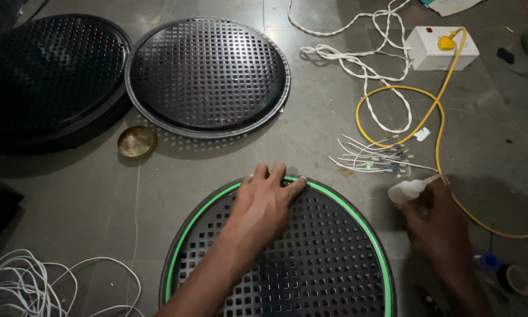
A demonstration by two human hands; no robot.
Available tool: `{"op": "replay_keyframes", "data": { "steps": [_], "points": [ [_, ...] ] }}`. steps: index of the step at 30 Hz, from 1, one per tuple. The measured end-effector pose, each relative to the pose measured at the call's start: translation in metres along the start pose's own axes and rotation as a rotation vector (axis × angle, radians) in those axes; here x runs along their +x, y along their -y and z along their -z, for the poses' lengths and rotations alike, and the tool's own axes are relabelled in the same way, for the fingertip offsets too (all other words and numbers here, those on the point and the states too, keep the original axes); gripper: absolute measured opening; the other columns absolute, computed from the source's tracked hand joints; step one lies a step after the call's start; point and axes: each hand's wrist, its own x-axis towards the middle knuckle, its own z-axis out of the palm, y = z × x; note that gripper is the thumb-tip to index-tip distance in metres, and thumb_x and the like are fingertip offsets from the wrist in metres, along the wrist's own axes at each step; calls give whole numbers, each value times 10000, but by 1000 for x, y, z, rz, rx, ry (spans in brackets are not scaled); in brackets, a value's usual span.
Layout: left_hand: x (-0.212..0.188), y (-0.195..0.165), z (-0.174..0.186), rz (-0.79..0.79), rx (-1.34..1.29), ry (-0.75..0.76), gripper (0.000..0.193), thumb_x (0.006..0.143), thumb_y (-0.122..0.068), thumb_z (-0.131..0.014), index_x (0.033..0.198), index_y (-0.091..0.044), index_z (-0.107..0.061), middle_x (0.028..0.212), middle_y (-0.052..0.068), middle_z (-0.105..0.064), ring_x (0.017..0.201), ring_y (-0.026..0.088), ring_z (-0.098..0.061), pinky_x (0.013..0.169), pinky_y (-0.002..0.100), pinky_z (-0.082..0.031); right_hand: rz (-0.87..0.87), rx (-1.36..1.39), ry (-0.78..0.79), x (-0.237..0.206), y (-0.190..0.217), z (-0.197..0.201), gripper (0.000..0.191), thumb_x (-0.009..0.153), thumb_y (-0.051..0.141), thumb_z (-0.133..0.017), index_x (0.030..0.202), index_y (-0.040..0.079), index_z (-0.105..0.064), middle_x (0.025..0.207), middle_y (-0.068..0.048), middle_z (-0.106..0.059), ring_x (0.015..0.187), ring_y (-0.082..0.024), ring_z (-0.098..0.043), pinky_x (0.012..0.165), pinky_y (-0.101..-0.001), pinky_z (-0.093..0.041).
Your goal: The person places a green LED strip along the rim of a perforated circular metal tray, applies glue from a bottle to secure it, and presses the strip into place. The person repeats this process around the perimeter of the tray.
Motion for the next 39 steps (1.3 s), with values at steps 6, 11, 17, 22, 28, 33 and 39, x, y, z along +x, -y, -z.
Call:
{"op": "replay_keyframes", "data": {
  "steps": [6,11,17,22,28,33,39],
  "points": [
    [-1,0,2,-1,-4,-26,689,735,-75,-740,1377,-289,-608,1259,102,-559,1166,332,-534,930,477,-500,-399,-276,246,-13,29,12,361,983,331,-734,973,-30,-747,924,-225,-735,813,-335,-717,778,-436,-560],
    [-1,-3,8,14,-7,31,744,703,-95,-773,1398,-279,-580,1273,101,-539,1190,328,-519,968,483,-478,71,72,161,-42,71,-15,202,912,189,-681,1071,67,-701,1003,-121,-702,859,-230,-748,767,-371,-571],
    [0,-4,11,29,-17,79,759,693,-96,-776,1400,-280,-568,1284,100,-526,1191,329,-509,945,479,-485,355,-35,261,-29,86,-33,527,770,-44,-572,1227,158,-739,1090,-104,-705,957,-275,-707,862,-374,-543],
    [0,-3,6,19,-20,12,665,748,-92,-729,1378,-272,-609,1250,103,-558,1175,335,-530,928,478,-498,390,-82,206,-28,82,-40,485,828,-71,-605,1212,184,-757,1052,-91,-711,940,-288,-691,853,-391,-530],
    [-2,-1,1,5,-3,-40,640,752,-87,-704,1359,-277,-626,1245,112,-563,1162,340,-538,926,481,-500,292,-78,285,-28,85,-37,591,700,-123,-640,1185,193,-761,950,-74,-686,790,-239,-670,754,-361,-538],
    [1,-2,-2,4,19,-47,589,779,-101,-684,1341,-271,-635,1236,117,-563,1164,344,-538,934,483,-499,355,-83,253,-31,88,-35,511,739,-90,-650,1166,166,-763,931,-80,-682,797,-251,-671,753,-373,-540],
    [-3,-2,-5,-7,39,-87,582,795,-99,-671,1347,-279,-634,1209,109,-574,1154,339,-550,938,472,-506,412,-98,201,-34,89,-38,436,793,-40,-642,1165,151,-764,907,-113,-659,798,-296,-663,743,-408,-533]
  ]
}}
